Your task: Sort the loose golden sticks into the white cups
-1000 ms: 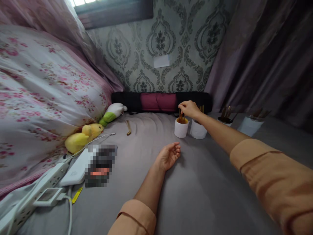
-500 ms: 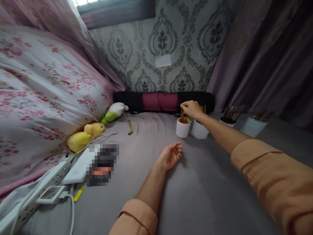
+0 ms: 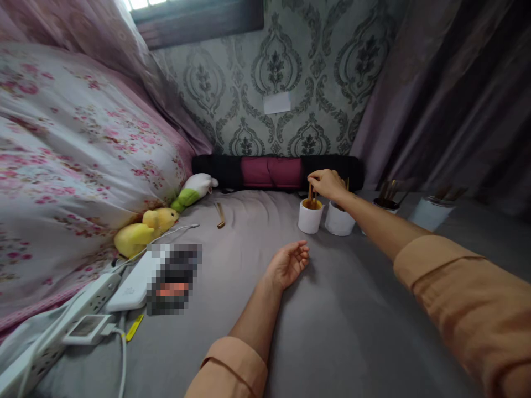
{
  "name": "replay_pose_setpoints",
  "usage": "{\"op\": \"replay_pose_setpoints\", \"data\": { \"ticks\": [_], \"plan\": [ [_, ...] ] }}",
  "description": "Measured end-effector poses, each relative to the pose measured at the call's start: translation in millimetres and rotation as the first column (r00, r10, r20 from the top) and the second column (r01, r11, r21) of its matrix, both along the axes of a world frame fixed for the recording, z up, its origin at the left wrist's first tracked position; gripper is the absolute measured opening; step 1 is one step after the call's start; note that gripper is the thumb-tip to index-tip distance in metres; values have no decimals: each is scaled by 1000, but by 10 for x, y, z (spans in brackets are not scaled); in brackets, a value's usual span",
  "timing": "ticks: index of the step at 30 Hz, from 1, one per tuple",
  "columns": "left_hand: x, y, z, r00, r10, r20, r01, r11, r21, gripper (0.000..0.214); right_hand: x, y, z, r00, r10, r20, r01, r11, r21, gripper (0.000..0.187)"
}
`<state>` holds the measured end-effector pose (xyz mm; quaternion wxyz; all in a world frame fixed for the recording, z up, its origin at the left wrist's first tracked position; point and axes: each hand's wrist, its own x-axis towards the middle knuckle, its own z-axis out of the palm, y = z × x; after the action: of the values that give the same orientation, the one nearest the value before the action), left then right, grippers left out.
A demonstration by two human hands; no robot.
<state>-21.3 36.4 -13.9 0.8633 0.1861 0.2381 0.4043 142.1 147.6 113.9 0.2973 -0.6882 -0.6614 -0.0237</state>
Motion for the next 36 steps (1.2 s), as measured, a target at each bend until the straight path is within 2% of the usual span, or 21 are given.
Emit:
{"op": "replay_pose_setpoints", "data": {
  "ticks": [21,28,36],
  "plan": [
    [3,-8,21,1000,10,-6,-10,1000,-10,13,17,-96,96,1000,2,12,-3,998,66,31],
    [-5,-7,25,1000,4,-5,-4,1000,-9,13,87,-175,156,998,58,-24,-55,992,110,30],
    [-7,-6,27,1000,4,-10,-5,1000,-9,12,159,-252,93,975,157,-157,-134,980,147,31]
  ]
}}
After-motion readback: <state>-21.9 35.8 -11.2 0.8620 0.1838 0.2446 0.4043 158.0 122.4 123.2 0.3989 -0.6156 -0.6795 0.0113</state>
